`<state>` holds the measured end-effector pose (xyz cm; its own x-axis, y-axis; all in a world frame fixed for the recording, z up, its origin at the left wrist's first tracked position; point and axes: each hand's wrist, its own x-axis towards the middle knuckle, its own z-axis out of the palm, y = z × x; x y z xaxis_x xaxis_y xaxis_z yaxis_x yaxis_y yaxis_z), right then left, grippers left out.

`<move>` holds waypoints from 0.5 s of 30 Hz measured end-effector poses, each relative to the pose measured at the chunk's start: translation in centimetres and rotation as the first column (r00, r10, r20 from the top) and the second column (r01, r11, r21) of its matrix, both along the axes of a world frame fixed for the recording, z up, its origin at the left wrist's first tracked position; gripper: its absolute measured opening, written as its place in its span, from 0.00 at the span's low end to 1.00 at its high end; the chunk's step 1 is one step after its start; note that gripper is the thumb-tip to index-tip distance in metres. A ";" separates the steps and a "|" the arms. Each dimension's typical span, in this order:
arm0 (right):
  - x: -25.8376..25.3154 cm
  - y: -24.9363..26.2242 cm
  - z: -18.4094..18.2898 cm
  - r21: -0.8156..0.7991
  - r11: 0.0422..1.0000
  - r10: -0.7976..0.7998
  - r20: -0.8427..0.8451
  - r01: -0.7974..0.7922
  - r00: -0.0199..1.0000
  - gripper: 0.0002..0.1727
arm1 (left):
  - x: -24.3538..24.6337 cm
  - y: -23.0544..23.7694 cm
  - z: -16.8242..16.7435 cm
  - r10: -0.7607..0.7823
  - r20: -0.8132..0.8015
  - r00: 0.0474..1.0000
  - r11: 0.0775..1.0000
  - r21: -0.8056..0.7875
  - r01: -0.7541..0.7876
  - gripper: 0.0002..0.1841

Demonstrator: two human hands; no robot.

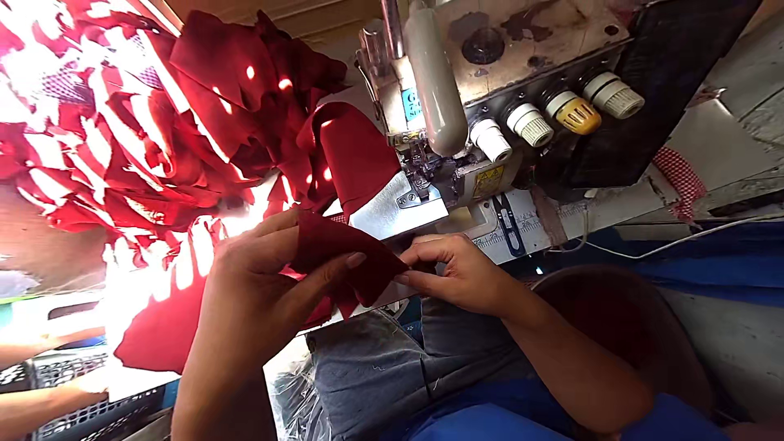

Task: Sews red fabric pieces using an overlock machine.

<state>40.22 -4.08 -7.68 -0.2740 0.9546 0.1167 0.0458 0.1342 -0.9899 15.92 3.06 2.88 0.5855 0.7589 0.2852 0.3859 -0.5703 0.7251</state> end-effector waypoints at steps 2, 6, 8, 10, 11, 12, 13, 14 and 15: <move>-0.2 -0.2 0.3 -0.041 0.999 -0.034 -0.030 0.033 0.999 0.09 | 0.0 -0.6 0.1 0.010 0.027 1.000 0.999 0.033 -0.011 0.05; 0.0 -0.8 0.4 -0.169 0.979 0.033 -0.428 -0.116 0.903 0.13 | 1.9 -6.0 -0.8 -0.035 0.080 0.996 0.997 0.071 0.029 0.09; 0.3 -1.3 -0.3 -0.225 0.954 0.049 -0.534 -0.198 0.844 0.18 | 4.0 -9.2 -2.9 -0.130 0.011 0.991 0.987 0.099 0.128 0.04; 0.5 -2.0 -0.4 -0.239 0.964 0.012 -0.404 -0.118 0.915 0.11 | 5.3 -10.8 -5.1 -0.181 -0.099 0.978 0.971 0.143 0.194 0.12; 0.8 -2.2 -0.3 -0.222 0.970 0.025 -0.314 -0.099 0.949 0.07 | 5.4 -10.8 -5.6 -0.162 -0.042 0.986 0.978 0.129 0.166 0.17; 1.1 -2.4 -0.2 -0.184 0.977 0.069 -0.226 -0.112 0.972 0.07 | 5.3 -10.6 -5.6 -0.098 0.069 0.993 0.991 0.097 0.091 0.21; 1.4 -2.5 0.1 -0.123 0.981 0.132 -0.131 -0.148 0.982 0.08 | 5.2 -10.0 -5.5 -0.009 0.148 0.989 0.999 0.054 0.001 0.25; 1.8 -2.6 0.6 -0.041 0.978 0.202 -0.029 -0.203 0.979 0.09 | 5.1 -9.1 -5.5 0.045 0.184 0.982 0.999 -0.003 -0.045 0.29; 2.1 -2.7 1.2 0.045 0.965 0.256 0.069 -0.260 0.964 0.09 | 5.0 -8.1 -6.0 0.031 0.210 0.977 0.996 -0.093 -0.011 0.34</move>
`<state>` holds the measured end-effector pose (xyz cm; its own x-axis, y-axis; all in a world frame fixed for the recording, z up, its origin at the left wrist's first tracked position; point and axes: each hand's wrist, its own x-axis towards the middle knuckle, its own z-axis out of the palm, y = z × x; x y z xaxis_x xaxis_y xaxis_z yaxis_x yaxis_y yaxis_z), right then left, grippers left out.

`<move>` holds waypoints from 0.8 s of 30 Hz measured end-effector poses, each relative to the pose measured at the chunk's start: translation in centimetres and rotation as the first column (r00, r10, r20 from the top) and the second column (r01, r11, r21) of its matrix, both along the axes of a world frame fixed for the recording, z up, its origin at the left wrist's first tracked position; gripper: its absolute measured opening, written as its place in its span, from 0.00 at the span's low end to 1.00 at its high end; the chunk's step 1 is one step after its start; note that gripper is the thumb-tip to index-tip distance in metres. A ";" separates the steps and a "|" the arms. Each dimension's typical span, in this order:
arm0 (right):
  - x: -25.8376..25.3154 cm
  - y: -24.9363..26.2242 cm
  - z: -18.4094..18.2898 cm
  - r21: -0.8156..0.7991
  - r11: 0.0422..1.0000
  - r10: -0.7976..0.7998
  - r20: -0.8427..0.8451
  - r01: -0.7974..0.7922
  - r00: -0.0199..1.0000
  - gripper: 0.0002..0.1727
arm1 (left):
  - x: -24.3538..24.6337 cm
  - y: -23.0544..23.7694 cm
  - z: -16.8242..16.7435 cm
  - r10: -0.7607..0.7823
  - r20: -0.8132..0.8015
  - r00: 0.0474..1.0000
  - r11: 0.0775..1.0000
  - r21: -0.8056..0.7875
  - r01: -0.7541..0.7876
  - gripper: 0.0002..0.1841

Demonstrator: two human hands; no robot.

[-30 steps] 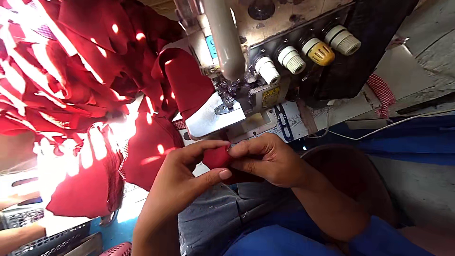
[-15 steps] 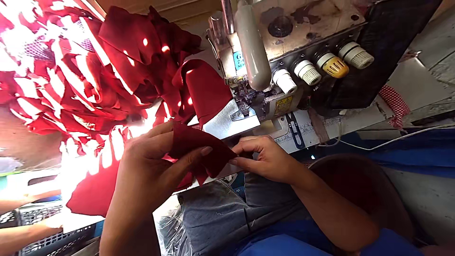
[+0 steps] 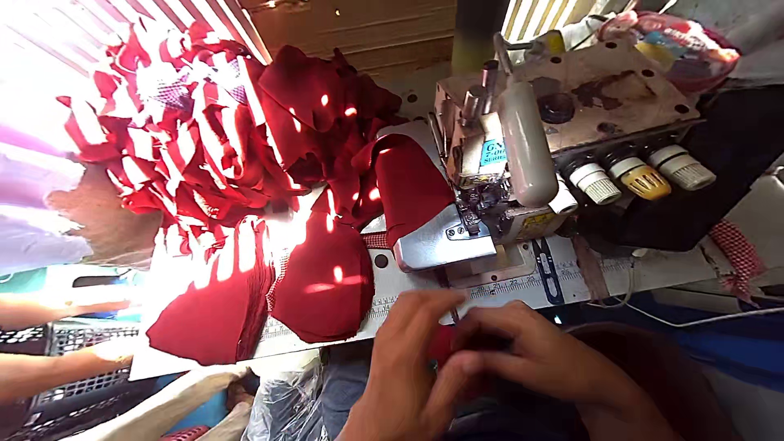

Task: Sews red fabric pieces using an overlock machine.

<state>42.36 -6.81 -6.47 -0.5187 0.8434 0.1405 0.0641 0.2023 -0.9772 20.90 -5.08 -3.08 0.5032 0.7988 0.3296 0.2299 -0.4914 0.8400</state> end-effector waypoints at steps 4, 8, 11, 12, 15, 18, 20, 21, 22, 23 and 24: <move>1.4 0.3 2.8 0.215 0.962 0.133 0.176 -0.170 0.975 0.09 | 0.6 0.8 -4.9 -0.320 0.371 0.872 0.807 -0.375 0.456 0.40; 2.7 0.8 3.8 0.197 0.962 0.149 0.211 -0.191 0.966 0.08 | -1.2 -0.1 -7.1 -0.256 0.508 0.823 0.703 -0.486 0.519 0.15; 1.9 0.8 3.1 0.155 0.987 0.013 0.158 -0.038 0.987 0.13 | -3.8 1.0 -5.9 -0.119 0.435 0.893 0.818 -0.467 0.337 0.08; 1.1 0.7 2.8 0.137 0.990 -0.061 0.113 0.045 0.992 0.17 | -4.3 1.7 -4.8 -0.081 0.424 0.902 0.851 -0.441 0.284 0.08; -1.4 0.4 2.3 0.059 0.953 -0.295 -0.067 0.299 0.953 0.22 | -4.6 4.9 -0.4 0.010 0.296 0.955 0.943 -0.320 0.089 0.06; -3.3 0.8 1.0 -0.043 0.855 -0.516 -0.161 0.517 0.841 0.16 | -3.2 8.9 2.5 0.047 -0.087 0.995 0.996 -0.077 -0.054 0.05; -3.8 1.5 -0.6 -0.140 0.803 -0.596 -0.194 0.579 0.779 0.10 | -2.0 11.2 3.0 0.004 -0.221 0.975 1.000 -0.017 -0.008 0.04; -3.8 1.7 -1.2 -0.175 0.792 -0.611 -0.206 0.585 0.764 0.08 | -1.5 12.0 3.1 -0.026 -0.250 0.968 1.000 -0.018 0.022 0.04; -3.8 1.8 -1.6 -0.200 0.786 -0.618 -0.209 0.586 0.758 0.07 | -1.1 12.6 3.0 -0.053 -0.275 0.960 0.999 -0.024 0.049 0.03; -3.7 1.8 -1.9 -0.222 0.782 -0.622 -0.203 0.583 0.756 0.07 | -0.9 12.9 3.0 -0.078 -0.298 0.951 0.997 -0.029 0.073 0.03; -3.7 1.7 -2.0 -0.236 0.781 -0.620 -0.197 0.578 0.759 0.07 | -0.8 13.0 2.9 -0.099 -0.315 0.944 0.995 -0.036 0.092 0.04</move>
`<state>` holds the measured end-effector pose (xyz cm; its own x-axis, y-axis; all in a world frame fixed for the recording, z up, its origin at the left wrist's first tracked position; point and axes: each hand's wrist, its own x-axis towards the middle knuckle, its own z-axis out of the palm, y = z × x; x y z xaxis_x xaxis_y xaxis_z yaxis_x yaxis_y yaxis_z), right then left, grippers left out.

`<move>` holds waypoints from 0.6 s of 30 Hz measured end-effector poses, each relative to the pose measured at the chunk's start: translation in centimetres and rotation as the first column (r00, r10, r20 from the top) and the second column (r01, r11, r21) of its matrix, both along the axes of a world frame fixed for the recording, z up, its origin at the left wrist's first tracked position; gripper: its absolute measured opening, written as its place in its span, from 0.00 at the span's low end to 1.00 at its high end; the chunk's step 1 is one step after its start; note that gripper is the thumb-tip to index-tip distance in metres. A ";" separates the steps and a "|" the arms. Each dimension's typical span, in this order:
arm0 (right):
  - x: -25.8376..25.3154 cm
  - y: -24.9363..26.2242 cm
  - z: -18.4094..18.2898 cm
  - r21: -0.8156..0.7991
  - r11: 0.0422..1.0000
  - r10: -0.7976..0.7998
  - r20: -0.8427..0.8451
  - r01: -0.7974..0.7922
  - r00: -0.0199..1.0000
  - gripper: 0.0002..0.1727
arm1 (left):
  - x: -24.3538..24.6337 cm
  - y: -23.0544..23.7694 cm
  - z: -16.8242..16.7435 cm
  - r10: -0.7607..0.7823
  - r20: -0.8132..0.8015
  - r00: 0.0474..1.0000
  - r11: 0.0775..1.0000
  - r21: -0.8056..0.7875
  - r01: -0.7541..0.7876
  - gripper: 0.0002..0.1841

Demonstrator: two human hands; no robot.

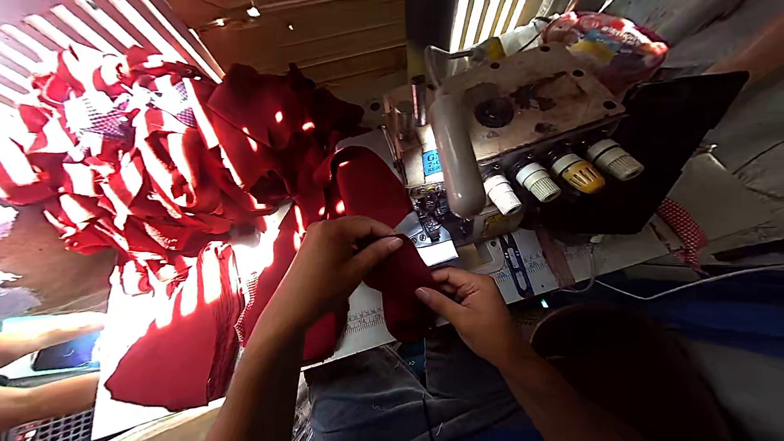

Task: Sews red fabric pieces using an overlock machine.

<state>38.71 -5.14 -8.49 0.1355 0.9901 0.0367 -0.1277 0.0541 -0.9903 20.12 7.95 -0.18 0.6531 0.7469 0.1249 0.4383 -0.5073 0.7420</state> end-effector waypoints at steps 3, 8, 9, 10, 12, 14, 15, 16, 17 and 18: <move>0.3 0.0 -0.2 -0.012 1.000 0.029 -0.008 -0.029 1.000 0.07 | 0.2 0.1 0.1 -0.005 -0.053 0.999 1.000 0.023 0.007 0.06; 1.0 0.3 -0.4 -0.006 1.000 -0.019 0.077 0.020 0.997 0.05 | 0.9 0.3 0.8 0.006 -0.113 0.994 0.996 0.084 0.003 0.07; 1.2 0.4 -0.5 -0.010 1.000 -0.028 0.085 0.029 0.996 0.04 | 1.0 0.7 0.9 -0.017 -0.122 0.992 0.997 0.078 0.027 0.09; 1.4 0.4 -0.5 -0.015 0.999 -0.032 0.088 0.033 0.996 0.04 | 1.0 1.1 0.9 -0.048 -0.114 0.992 0.996 0.064 0.056 0.11; 1.7 0.6 -0.6 -0.014 0.999 -0.037 0.092 0.038 0.995 0.04 | 1.1 1.6 1.2 -0.084 -0.099 0.991 0.996 0.033 0.088 0.10; 2.0 0.6 -0.6 -0.003 0.999 -0.044 0.111 0.045 0.993 0.04 | 1.1 1.7 1.8 -0.096 -0.112 0.989 0.995 0.018 0.098 0.09; 2.1 0.6 -0.5 0.001 0.999 -0.048 0.128 0.049 0.991 0.03 | 1.1 1.6 2.2 -0.093 -0.127 0.987 0.995 0.022 0.097 0.08; 2.2 0.6 -0.5 0.004 0.999 -0.054 0.144 0.054 0.988 0.03 | 1.1 1.6 2.5 -0.089 -0.149 0.985 0.995 0.040 0.096 0.08; 2.3 0.6 -0.4 0.011 0.998 -0.062 0.156 0.061 0.986 0.03 | 1.0 1.5 2.7 -0.082 -0.166 0.983 0.993 0.075 0.096 0.08; 2.4 0.6 -0.3 0.011 0.998 -0.063 0.166 0.063 0.984 0.03 | 1.1 1.5 2.7 -0.075 -0.173 0.982 0.989 0.113 0.095 0.07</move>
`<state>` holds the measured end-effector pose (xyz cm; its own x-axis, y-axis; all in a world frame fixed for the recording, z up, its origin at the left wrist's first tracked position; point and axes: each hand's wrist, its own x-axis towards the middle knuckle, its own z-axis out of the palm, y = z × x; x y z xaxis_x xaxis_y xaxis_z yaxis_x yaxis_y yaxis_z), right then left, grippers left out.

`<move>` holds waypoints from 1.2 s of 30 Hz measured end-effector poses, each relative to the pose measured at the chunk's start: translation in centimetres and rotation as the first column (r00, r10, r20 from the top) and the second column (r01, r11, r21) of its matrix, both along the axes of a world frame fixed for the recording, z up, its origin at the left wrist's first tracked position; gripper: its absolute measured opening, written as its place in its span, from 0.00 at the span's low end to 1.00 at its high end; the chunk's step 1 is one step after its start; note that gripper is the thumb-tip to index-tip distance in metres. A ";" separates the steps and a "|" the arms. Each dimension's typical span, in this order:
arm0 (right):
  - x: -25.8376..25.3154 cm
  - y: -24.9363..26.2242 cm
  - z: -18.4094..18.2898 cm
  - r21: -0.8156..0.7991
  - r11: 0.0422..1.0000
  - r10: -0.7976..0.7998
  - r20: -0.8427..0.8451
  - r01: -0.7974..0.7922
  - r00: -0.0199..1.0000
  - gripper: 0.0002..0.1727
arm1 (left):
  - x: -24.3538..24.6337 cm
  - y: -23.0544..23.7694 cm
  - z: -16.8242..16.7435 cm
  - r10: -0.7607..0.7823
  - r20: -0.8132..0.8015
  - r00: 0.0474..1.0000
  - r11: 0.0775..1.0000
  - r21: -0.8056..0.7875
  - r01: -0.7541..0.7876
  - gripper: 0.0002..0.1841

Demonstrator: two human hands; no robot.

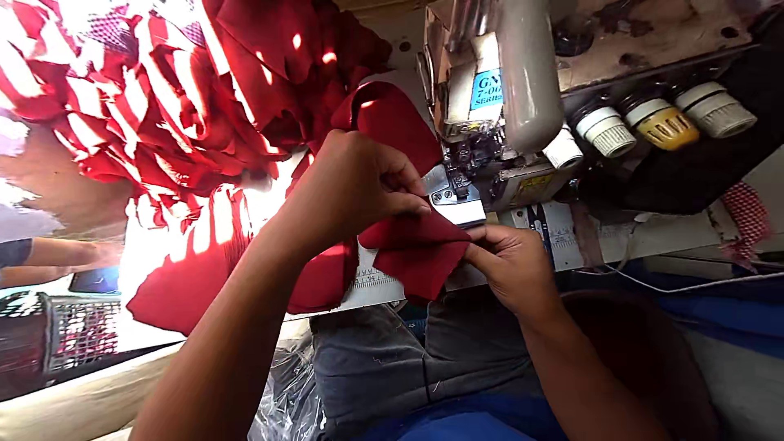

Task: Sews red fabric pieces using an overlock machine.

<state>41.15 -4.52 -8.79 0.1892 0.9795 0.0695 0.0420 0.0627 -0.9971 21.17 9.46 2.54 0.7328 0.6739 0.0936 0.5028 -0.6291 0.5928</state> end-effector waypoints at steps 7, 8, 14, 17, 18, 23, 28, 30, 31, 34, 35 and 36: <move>4.2 -1.7 5.3 -0.038 0.728 0.685 0.008 -0.685 0.728 0.03 | -1.8 -6.1 -0.4 -0.166 -0.012 0.986 0.985 -0.052 0.165 0.19; 4.8 -2.1 6.6 -0.053 0.675 0.732 0.171 -0.736 0.659 0.04 | -2.3 -7.6 -1.2 -0.195 -0.023 0.981 0.975 -0.115 0.191 0.25; 3.6 -1.9 12.3 -0.752 0.392 0.828 0.539 -0.531 -0.152 0.05 | 0.2 -13.8 -8.1 -0.191 0.233 0.953 0.914 -0.312 0.260 0.46; 2.8 -1.2 12.6 -0.810 0.385 0.831 0.513 -0.443 -0.216 0.08 | 3.5 -16.3 -9.9 -0.080 0.411 0.908 0.901 -0.360 0.242 0.49; 2.8 -1.1 12.7 -0.808 0.380 0.829 0.513 -0.450 -0.220 0.07 | 4.3 -16.8 -10.1 -0.036 0.448 0.893 0.904 -0.367 0.220 0.48; 3.2 -0.2 12.5 -0.730 0.378 0.803 0.565 -0.569 -0.191 0.09 | 4.3 -16.5 -10.7 0.050 0.487 0.872 0.941 -0.315 0.122 0.21; 5.0 0.5 9.0 -0.230 0.471 0.741 0.626 -0.852 0.241 0.11 | -1.7 -14.3 -11.1 0.175 0.588 0.790 0.874 -0.462 0.150 0.10; 3.8 0.0 7.0 -0.035 0.601 0.713 0.474 -0.798 0.516 0.12 | -3.8 -13.1 -10.1 0.305 0.647 0.699 0.819 -0.552 0.153 0.08; 2.9 -0.4 6.0 0.035 0.680 0.668 0.381 -0.732 0.639 0.12 | -4.5 -12.3 -9.2 0.341 0.662 0.667 0.812 -0.565 0.146 0.08; -0.4 -1.3 3.3 0.149 0.888 0.421 0.112 -0.434 0.900 0.11 | -4.9 -8.8 -5.6 0.329 0.601 0.729 0.871 -0.491 0.012 0.06; -1.3 -1.3 2.6 0.156 0.933 0.315 0.076 -0.324 0.946 0.09 | -4.6 -7.5 -4.6 0.318 0.518 0.794 0.901 -0.427 -0.082 0.06; -1.9 -1.3 2.1 0.156 0.961 0.223 0.056 -0.230 0.973 0.08 | -4.1 -6.2 -3.6 0.300 0.419 0.857 0.924 -0.351 -0.152 0.07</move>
